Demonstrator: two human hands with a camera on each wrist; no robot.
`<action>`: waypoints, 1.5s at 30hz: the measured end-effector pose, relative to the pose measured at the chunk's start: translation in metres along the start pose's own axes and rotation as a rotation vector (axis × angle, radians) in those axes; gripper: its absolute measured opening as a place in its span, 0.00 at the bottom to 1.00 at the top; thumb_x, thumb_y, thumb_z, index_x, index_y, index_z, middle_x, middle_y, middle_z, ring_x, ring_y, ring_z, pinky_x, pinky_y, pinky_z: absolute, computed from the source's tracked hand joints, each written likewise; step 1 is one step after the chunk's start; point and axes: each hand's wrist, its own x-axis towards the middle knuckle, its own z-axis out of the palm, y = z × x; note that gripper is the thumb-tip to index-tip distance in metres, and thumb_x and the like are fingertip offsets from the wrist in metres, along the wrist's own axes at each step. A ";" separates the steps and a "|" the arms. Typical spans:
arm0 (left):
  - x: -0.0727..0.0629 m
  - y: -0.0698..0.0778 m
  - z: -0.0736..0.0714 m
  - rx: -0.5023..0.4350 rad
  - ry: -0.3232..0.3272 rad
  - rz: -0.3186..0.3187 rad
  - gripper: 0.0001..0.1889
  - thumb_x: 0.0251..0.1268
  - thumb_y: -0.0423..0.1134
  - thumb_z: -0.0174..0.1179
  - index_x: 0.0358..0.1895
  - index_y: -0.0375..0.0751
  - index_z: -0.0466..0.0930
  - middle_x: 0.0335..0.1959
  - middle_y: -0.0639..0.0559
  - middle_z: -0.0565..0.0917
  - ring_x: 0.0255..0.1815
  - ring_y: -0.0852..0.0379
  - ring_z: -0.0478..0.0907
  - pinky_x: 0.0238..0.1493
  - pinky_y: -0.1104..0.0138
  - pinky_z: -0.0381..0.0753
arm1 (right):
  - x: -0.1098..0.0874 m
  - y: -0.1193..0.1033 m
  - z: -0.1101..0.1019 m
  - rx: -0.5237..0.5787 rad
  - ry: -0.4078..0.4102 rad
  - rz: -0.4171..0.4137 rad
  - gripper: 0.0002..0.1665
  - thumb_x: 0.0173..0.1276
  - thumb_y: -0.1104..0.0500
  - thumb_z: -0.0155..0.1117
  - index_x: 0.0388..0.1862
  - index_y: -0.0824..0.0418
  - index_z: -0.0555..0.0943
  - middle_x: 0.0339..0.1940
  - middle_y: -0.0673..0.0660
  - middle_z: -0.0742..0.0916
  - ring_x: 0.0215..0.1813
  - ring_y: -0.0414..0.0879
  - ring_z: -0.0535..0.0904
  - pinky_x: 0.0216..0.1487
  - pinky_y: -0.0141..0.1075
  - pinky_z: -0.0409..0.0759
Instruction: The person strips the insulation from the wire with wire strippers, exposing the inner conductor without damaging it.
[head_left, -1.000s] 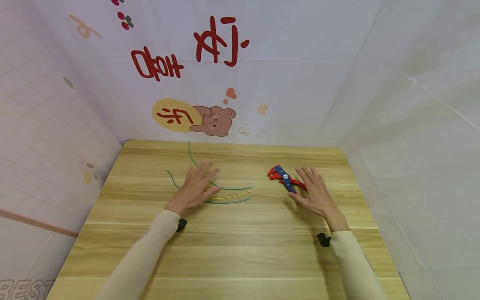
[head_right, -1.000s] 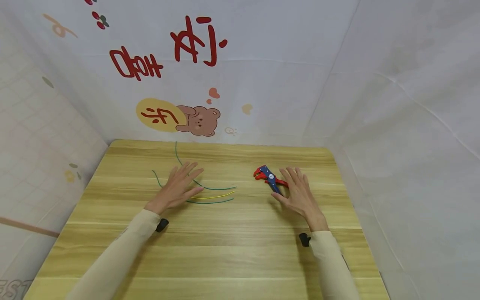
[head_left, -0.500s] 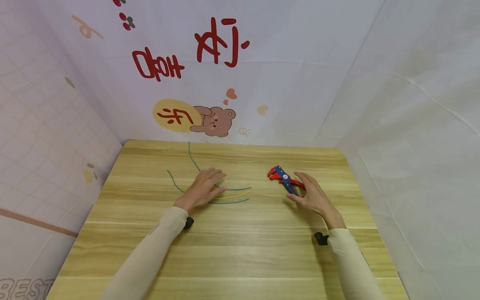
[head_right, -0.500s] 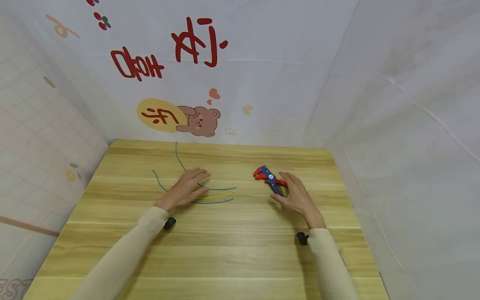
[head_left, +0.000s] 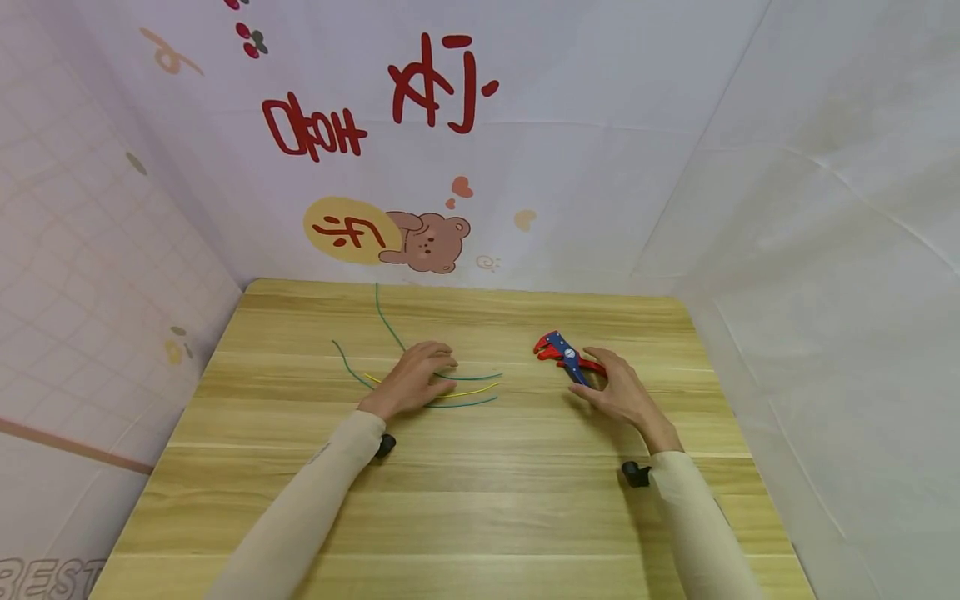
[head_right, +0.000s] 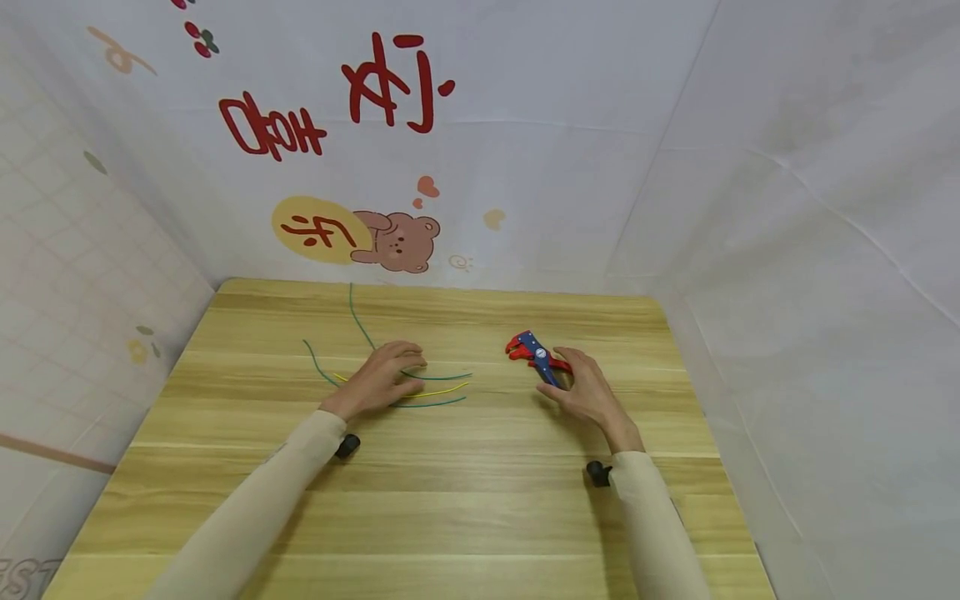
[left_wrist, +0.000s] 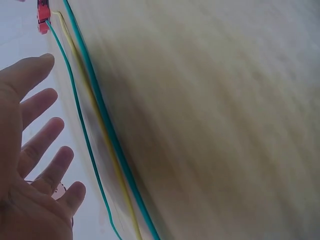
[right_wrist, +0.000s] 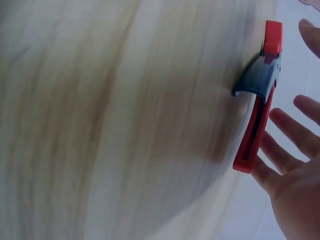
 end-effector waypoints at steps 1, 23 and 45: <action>0.001 0.000 0.001 -0.001 0.001 -0.003 0.17 0.78 0.38 0.74 0.62 0.31 0.90 0.72 0.31 0.84 0.79 0.31 0.76 0.84 0.32 0.68 | 0.000 0.000 0.000 -0.001 0.002 -0.001 0.52 0.75 0.44 0.82 0.86 0.66 0.71 0.85 0.74 0.75 0.85 0.77 0.70 0.85 0.74 0.67; 0.009 -0.057 0.047 -0.071 0.069 0.039 0.11 0.78 0.52 0.75 0.51 0.52 0.97 0.52 0.55 0.91 0.55 0.50 0.84 0.61 0.50 0.81 | 0.010 0.001 0.012 -0.036 0.024 0.015 0.44 0.72 0.50 0.85 0.77 0.73 0.79 0.72 0.75 0.84 0.73 0.75 0.79 0.79 0.71 0.75; 0.014 0.005 0.011 -0.017 -0.072 -0.186 0.02 0.81 0.38 0.72 0.45 0.46 0.92 0.47 0.51 0.89 0.55 0.46 0.83 0.68 0.39 0.73 | 0.015 0.002 0.021 -0.029 0.046 0.073 0.40 0.72 0.52 0.84 0.73 0.74 0.82 0.64 0.73 0.84 0.66 0.70 0.79 0.72 0.66 0.77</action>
